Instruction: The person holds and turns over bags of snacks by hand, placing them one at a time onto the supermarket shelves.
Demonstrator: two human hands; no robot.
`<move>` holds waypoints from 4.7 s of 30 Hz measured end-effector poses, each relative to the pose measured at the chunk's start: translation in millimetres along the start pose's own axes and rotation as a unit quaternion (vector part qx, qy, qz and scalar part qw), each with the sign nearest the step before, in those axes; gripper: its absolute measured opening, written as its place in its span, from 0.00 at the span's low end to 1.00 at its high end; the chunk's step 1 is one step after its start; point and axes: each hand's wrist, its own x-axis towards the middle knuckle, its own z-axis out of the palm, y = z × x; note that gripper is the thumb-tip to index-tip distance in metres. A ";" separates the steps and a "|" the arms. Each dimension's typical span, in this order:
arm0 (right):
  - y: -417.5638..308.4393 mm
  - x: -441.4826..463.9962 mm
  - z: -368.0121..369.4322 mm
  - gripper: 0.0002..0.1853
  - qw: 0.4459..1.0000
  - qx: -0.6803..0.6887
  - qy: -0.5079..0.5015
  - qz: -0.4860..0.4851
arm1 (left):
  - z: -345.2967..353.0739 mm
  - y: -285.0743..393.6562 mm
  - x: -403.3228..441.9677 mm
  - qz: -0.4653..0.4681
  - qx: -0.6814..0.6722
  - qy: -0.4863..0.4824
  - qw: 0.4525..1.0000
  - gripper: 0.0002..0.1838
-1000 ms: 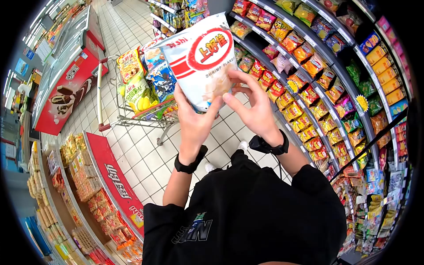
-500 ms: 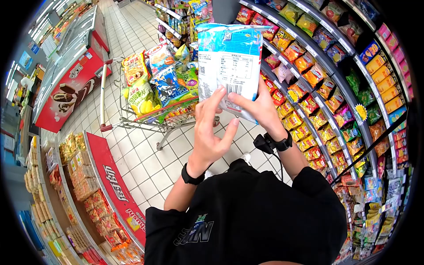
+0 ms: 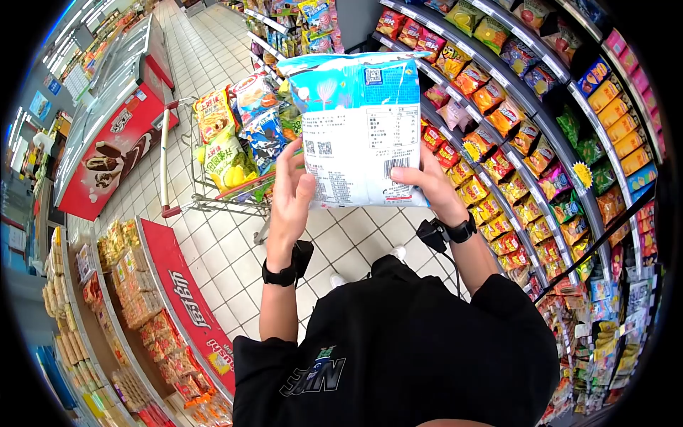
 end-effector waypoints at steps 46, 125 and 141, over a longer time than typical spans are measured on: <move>-15.6 -12.4 -173.3 0.38 0.990 0.015 0.138 -0.018 | 165.3 -26.0 107.1 -0.061 -0.083 -0.144 0.984 0.28; -101.7 223.2 -402.5 0.29 0.937 -0.079 0.340 -0.018 | 311.4 -148.2 501.3 -0.152 -0.279 -0.323 0.891 0.30; -120.9 235.5 -448.7 0.30 0.944 -0.074 0.319 -0.034 | 347.8 -141.1 536.1 -0.140 -0.232 -0.326 0.906 0.31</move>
